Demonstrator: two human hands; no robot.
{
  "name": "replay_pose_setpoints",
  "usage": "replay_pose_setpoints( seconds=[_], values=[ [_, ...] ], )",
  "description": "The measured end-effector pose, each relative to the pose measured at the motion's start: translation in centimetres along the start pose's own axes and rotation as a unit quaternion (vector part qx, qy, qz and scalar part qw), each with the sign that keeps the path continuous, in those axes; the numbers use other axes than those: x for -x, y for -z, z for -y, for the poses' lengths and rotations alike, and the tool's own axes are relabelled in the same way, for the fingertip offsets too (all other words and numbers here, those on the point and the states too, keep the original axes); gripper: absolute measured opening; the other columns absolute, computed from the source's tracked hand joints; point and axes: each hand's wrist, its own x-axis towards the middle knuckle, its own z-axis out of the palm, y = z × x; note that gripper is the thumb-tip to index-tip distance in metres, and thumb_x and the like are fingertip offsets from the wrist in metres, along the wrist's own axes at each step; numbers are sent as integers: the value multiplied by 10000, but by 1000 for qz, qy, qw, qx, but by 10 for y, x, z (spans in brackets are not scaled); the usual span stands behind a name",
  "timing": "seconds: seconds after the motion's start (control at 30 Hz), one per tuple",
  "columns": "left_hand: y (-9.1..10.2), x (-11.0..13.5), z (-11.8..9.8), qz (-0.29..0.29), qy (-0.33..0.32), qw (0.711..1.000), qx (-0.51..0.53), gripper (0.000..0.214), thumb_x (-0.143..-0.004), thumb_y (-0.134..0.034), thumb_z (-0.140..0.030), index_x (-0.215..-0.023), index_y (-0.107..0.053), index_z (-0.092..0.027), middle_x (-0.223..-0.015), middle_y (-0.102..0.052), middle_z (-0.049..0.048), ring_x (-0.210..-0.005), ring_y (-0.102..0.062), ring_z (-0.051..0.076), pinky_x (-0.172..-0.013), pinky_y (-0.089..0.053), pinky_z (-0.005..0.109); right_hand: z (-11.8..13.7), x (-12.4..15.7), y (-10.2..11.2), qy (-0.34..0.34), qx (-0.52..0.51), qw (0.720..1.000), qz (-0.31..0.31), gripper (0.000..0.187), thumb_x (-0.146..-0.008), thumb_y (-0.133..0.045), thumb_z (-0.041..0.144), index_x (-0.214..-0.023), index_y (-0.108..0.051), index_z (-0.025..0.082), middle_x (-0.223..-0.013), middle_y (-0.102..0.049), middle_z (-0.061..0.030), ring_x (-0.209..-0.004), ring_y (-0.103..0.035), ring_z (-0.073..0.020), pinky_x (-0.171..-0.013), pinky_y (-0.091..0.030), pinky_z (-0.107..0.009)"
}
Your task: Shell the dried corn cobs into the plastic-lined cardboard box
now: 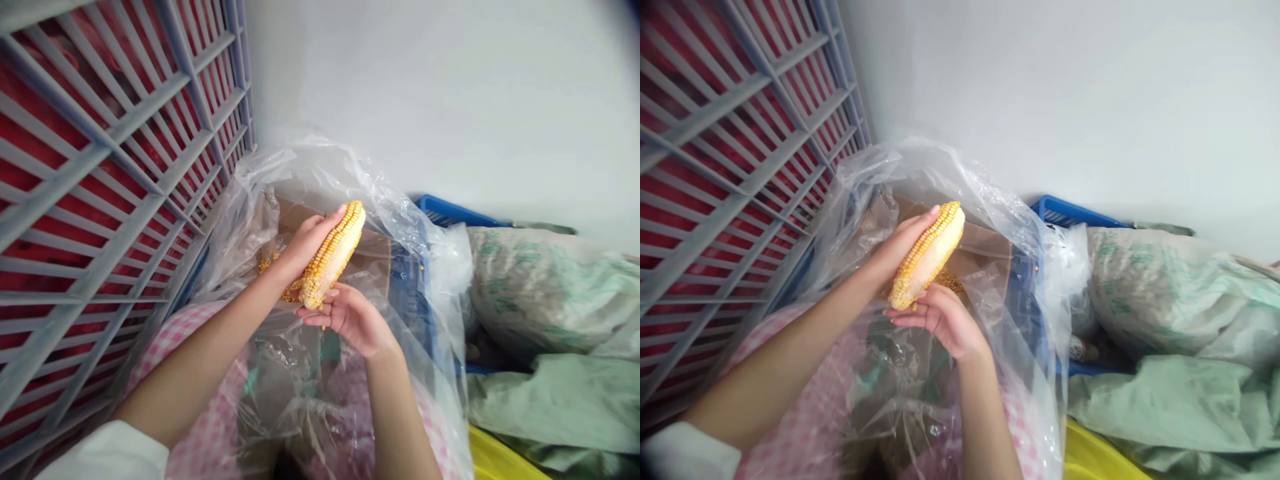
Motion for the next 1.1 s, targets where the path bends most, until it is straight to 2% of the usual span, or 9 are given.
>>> replay_pose_setpoints(
  seconds=[0.1,0.2,0.4,0.53,0.6,0.7,0.8,0.9,1.1],
  values=[
    [-1,-4,5,-17,-10,999,43,429,-685,-542,-587,-813,-571,-178,-610,-540,-11,-473,-477,82,-426,-367,213,1,0,0,11,33,999,-10,259,-728,-607,364,-871,-645,151,-803,-684,-56,-691,-650,-160,-676,-504,-288],
    [-3,-8,10,26,46,995,80,473,-706,-477,-625,-803,-588,-175,-589,-559,3,-463,-492,105,-427,-387,241,2,0,-1,26,105,993,-43,244,-708,-643,354,-850,-649,155,-775,-673,-32,-650,-617,-125,-633,-471,-243],
    [-7,-10,13,55,57,992,103,447,-758,-431,-577,-814,-606,-170,-637,-618,31,-602,-589,164,-542,-469,282,8,6,5,52,245,962,-114,399,-742,-534,527,-889,-670,183,-821,-670,-27,-750,-577,-148,-738,-417,-277],
    [-9,-9,17,19,44,994,95,430,-743,-477,-557,-882,-604,-171,-701,-633,39,-662,-601,177,-586,-476,289,17,6,15,87,248,925,-276,601,-722,-373,687,-938,-634,191,-766,-651,-45,-714,-586,-171,-687,-436,-305],
    [-12,-6,22,2,0,999,49,432,-756,-460,-559,-927,-586,-183,-773,-636,42,-709,-600,180,-619,-474,294,21,3,17,123,209,908,-342,649,-714,-335,716,-1033,-575,203,-792,-637,-41,-687,-584,-164,-634,-446,-300],
    [-21,2,33,-31,-80,994,-71,404,-804,-410,-522,-985,-548,-189,-930,-622,61,-838,-586,188,-725,-466,314,23,-1,16,150,141,914,-348,700,-714,-283,735,-1098,-524,202,-883,-622,-48,-733,-591,-162,-629,-461,-292],
    [-34,15,48,-39,-158,970,-182,396,-865,-309,-457,-1069,-499,-176,-1095,-566,99,-1031,-520,201,-884,-412,353,20,-7,15,158,106,925,-329,732,-713,-209,752,-1011,-566,186,-879,-632,-58,-790,-597,-177,-670,-464,-295],
    [-43,27,61,-30,-227,931,-283,426,-881,-277,-414,-1193,-403,-152,-1198,-490,141,-1139,-445,209,-965,-354,379,13,-15,17,197,80,909,-358,678,-737,-179,726,-872,-578,195,-825,-637,-53,-778,-597,-177,-711,-458,-301],
    [-41,35,69,-33,-240,895,-374,451,-868,-302,-432,-1214,-367,-150,-1161,-495,141,-1099,-468,224,-937,-379,381,-1,-28,26,231,67,868,-435,547,-767,-207,657,-806,-522,210,-844,-623,-58,-785,-591,-179,-744,-457,-300]
  ],
)
